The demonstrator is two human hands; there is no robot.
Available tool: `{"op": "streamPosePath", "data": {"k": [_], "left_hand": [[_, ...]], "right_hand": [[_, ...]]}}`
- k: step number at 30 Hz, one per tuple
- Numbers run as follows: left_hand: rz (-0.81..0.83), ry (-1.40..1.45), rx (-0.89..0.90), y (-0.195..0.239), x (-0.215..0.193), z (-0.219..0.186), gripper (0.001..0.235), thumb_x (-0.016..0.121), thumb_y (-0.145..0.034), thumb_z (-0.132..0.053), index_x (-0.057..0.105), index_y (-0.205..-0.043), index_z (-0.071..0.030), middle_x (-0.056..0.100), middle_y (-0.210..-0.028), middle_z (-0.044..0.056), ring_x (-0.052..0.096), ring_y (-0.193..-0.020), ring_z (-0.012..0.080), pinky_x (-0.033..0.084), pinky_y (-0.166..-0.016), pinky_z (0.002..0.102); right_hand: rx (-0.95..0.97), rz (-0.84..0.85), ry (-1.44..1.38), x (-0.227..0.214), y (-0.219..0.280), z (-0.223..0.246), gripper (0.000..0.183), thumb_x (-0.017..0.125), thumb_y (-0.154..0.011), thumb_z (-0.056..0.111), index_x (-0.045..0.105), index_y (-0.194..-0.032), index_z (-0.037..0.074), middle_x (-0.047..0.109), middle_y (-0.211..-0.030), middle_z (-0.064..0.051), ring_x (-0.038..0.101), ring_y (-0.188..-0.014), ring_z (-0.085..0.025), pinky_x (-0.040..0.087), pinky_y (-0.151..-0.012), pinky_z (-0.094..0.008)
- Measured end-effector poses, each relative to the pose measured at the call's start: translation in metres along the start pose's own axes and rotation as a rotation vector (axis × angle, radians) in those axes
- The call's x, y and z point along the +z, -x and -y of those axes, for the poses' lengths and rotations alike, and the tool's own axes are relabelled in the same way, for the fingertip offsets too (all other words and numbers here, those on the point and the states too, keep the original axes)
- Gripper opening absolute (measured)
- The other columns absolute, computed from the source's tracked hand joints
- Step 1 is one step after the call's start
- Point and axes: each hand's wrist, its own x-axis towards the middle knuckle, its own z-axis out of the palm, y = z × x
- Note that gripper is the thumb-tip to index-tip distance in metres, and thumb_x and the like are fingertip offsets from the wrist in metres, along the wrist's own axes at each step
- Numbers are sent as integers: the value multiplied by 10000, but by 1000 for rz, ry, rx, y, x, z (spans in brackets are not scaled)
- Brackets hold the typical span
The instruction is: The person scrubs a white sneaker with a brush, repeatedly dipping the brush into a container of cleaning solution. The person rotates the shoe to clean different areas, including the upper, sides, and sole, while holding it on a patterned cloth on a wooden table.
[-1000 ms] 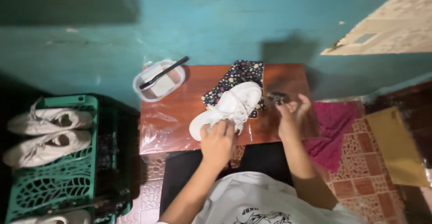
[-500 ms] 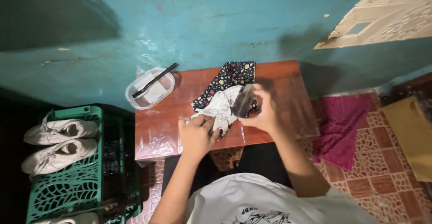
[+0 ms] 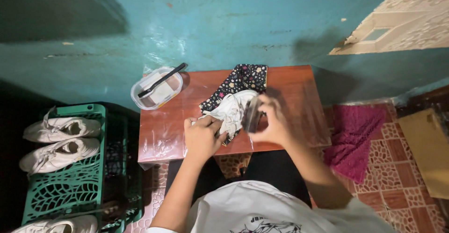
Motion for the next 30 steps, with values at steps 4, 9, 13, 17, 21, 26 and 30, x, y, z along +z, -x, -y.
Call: {"op": "streamPosePath", "data": {"k": [4,9,13,17,21,26,30], "left_hand": [[12,-17,5,-1,-5,-3,306,787,-748,-459,779,-1008,-297,685,-924,-100,684,-895,112,344,-943,442],[15,6,9,0,-2,-2,322,776,-758,-473,776,-1032,-304,678,-927,-103,678,-913,95,328,-973,437],[-5,9,5,1,5,0,324,781,-761,-463,777,-1039,-297,681,-923,-90,678,-901,106,326,-970,433],[14,25,-1,-1,1,1,328,767,-767,-463,777,-1051,-299,681,-933,-93,677,-919,104,318,-981,438],[13,39,-6,-4,-3,1,319,751,-776,-455,776,-1050,-293,684,-938,-81,677,-923,114,307,-986,445],[13,35,-15,-4,1,-1,329,769,-752,-442,776,-1044,-291,685,-927,-77,682,-905,122,318,-971,452],[5,41,-12,-2,3,-1,317,777,-751,-422,781,-1035,-280,687,-924,-68,684,-893,130,318,-965,441]], "right_hand": [[48,-53,-9,-7,-12,-8,920,1000,-383,361,536,-1139,122,587,-1401,-137,581,-1259,-343,460,-1088,-420],[-125,11,66,-14,-9,18,853,963,-372,365,523,-1063,127,612,-1354,-161,609,-1147,-362,494,-985,-459],[-95,-161,204,-20,-22,-5,814,972,-454,460,554,-1064,120,623,-1300,-105,620,-1113,-297,483,-1002,-352],[-227,-78,210,-17,-20,23,717,940,-440,448,613,-992,128,629,-1270,-129,638,-1112,-325,498,-975,-435],[-175,-147,254,-25,-27,-20,852,949,-450,437,555,-1116,79,567,-1315,-179,604,-1147,-362,465,-1026,-442],[-213,-59,28,6,-15,21,796,964,-418,351,598,-1073,85,581,-1327,-199,584,-1194,-407,455,-1016,-497],[-153,-200,71,-4,-14,-22,870,985,-509,389,522,-1163,50,546,-1360,-210,558,-1232,-373,422,-1076,-444]]}}
